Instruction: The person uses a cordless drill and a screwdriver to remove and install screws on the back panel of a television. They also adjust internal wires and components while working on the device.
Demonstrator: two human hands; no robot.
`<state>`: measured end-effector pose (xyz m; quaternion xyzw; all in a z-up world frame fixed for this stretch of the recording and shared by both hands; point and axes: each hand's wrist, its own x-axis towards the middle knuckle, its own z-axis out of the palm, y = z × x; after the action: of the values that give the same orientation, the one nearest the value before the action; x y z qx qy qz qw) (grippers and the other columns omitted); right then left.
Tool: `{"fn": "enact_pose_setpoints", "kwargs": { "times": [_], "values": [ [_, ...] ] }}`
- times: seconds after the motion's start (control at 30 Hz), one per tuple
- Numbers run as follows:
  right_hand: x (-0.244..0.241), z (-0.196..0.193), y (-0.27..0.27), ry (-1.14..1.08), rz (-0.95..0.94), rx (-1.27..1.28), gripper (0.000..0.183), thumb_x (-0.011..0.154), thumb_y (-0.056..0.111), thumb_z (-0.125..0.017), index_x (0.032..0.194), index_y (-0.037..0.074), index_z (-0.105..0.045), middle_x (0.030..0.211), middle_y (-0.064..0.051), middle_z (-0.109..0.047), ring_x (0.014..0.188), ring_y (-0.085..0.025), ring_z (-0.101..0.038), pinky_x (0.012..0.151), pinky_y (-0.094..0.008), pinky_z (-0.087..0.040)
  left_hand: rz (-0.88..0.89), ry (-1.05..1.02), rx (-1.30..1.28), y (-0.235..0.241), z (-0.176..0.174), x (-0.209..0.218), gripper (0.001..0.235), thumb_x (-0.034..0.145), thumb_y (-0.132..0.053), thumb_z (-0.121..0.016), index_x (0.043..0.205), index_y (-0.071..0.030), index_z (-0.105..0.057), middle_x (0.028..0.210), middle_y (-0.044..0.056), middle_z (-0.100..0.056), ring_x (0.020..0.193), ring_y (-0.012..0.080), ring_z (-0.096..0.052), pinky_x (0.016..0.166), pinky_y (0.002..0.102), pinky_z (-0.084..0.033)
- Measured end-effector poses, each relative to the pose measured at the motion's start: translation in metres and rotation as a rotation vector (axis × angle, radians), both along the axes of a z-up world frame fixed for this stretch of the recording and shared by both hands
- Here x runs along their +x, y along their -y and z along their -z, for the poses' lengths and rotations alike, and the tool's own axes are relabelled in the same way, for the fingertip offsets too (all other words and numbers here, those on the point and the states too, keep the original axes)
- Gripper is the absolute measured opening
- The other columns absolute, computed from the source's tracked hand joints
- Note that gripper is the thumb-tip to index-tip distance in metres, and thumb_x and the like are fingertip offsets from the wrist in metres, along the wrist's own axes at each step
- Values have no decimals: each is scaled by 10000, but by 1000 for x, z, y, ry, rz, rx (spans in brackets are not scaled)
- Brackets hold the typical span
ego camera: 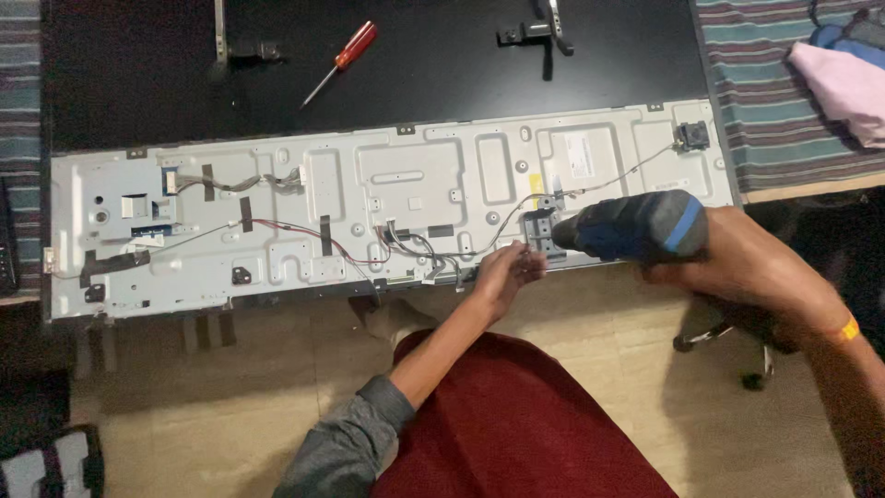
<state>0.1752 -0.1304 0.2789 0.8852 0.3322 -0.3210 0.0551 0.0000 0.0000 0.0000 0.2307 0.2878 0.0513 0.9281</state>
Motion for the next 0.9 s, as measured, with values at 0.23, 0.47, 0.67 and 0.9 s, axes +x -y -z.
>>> {"fn": "enact_pose_setpoints", "kwargs": {
  "times": [0.23,0.47,0.67,0.9],
  "values": [
    [-26,-23,27,-66,290,209,430,701,279,-909,1042,70,-751,830,-102,-743,687,-269,-754,647,-435,-623,-86,66,-49,-4,23,39,256,1073,-266,-629,1055,-16,-682,956,105,-718,845,197,-669,778,351,-557],
    [-21,3,47,33,409,271,486,715,328,-928,1078,68,-735,846,-110,-731,698,-254,-748,665,-425,-605,10,82,16,-9,44,57,277,1052,-186,-616,1068,82,-686,988,173,-734,884,232,-720,831,365,-603],
    [-19,24,47,37,415,419,580,657,284,-907,1157,55,-721,937,-129,-767,835,-247,-737,748,-404,-573,82,78,7,-2,37,70,274,1043,-163,-596,1133,89,-657,1037,189,-721,921,262,-722,850,398,-608],
    [-15,26,42,18,382,402,560,655,315,-909,1142,88,-751,953,-111,-773,843,-222,-743,759,-390,-573,91,102,-42,2,31,74,248,1027,-55,-526,1188,96,-640,1106,197,-716,995,292,-720,926,410,-613]
  ]
}}
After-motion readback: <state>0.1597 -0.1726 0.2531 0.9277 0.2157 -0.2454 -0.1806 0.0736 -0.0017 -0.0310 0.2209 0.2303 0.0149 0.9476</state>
